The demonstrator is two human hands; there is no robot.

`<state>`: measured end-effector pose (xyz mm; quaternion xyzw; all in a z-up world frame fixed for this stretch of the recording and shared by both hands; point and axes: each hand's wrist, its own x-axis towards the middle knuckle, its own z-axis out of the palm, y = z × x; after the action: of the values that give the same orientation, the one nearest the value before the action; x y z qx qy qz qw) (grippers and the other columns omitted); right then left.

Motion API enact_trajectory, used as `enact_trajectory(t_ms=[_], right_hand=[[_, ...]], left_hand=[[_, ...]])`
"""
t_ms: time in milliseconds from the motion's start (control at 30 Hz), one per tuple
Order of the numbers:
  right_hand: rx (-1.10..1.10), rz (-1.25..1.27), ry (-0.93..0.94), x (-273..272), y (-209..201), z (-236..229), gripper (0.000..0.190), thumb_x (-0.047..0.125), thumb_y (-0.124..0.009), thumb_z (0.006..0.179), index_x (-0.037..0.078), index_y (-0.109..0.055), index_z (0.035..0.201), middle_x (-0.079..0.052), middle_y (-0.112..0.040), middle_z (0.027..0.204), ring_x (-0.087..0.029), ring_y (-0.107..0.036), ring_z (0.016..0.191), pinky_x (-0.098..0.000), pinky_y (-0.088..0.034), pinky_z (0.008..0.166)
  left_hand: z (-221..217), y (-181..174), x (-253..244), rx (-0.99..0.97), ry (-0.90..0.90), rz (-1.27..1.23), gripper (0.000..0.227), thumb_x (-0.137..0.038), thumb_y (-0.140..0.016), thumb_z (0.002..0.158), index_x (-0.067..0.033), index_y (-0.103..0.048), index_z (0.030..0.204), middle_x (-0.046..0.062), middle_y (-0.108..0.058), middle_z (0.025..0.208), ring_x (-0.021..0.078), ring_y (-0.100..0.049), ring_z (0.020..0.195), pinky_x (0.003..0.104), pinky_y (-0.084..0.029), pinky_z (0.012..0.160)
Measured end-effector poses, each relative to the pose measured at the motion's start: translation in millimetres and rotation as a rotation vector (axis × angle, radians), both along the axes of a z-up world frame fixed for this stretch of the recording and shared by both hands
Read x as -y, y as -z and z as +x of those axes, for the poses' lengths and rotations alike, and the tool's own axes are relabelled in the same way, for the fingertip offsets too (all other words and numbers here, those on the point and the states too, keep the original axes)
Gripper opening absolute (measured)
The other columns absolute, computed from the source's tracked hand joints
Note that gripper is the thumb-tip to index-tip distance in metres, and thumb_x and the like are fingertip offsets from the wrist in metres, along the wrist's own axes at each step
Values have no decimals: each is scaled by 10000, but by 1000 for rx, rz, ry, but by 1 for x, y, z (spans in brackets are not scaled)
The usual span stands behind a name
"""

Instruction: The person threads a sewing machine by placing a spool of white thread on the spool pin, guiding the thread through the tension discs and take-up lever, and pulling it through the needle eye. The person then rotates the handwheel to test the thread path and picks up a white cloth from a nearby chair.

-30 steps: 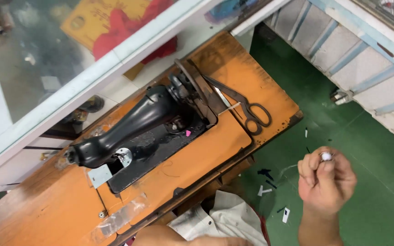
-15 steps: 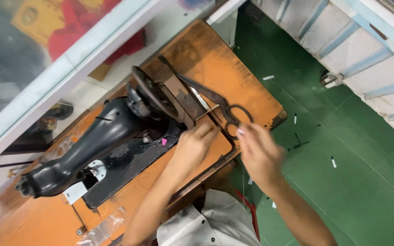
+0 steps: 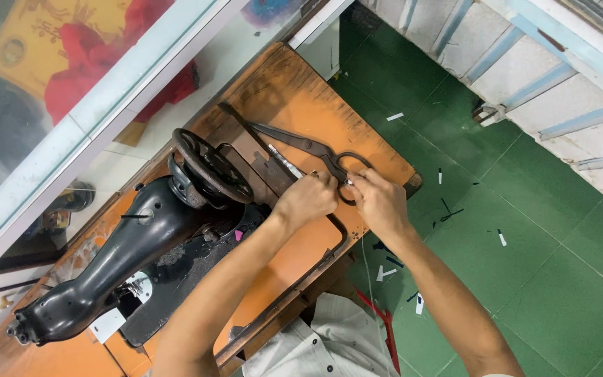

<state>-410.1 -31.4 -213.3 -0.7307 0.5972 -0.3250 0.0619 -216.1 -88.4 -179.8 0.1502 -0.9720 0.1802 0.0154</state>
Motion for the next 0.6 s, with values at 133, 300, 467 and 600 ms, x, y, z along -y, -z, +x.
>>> enact_trajectory(t_ms=[133, 300, 467, 600], right_hand=[[427, 108, 48, -4, -24, -9, 200, 232, -738, 969, 108, -787, 1118, -63, -746, 957, -278, -728, 788, -318, -569, 595], [831, 140, 58, -35, -53, -11, 239, 39, -685, 992, -66, -707, 1205, -208, -764, 855, -164, -675, 501, -273, -535, 471], [1003, 176, -97, -66, -77, 1, 244, 0, -659, 958, -82, -713, 1182, -190, -769, 765, -103, -579, 380, -242, -486, 395], [1101, 129, -158, -87, -67, 27, 252, -23, -665, 936, -62, -717, 1179, -204, -766, 755, -105, -580, 374, -240, -491, 385]], left_hand=[[1, -13, -4, -139, 69, -63, 80, -68, -681, 817, -92, -663, 743, 111, -596, 713, 257, -618, 632, 302, -522, 546], [7, -39, -33, -433, 64, -53, 156, -109, -489, 1000, -31, -618, 959, 186, -634, 848, 268, -650, 682, 310, -555, 592], [17, -75, -103, -1684, -159, 814, 20, 28, -567, 967, 41, -558, 956, 327, -750, 1013, 406, -786, 814, 485, -665, 688], [31, -86, -146, -2085, -295, 990, 41, -7, -441, 1060, 16, -440, 1094, 329, -713, 1036, 383, -778, 833, 459, -681, 734]])
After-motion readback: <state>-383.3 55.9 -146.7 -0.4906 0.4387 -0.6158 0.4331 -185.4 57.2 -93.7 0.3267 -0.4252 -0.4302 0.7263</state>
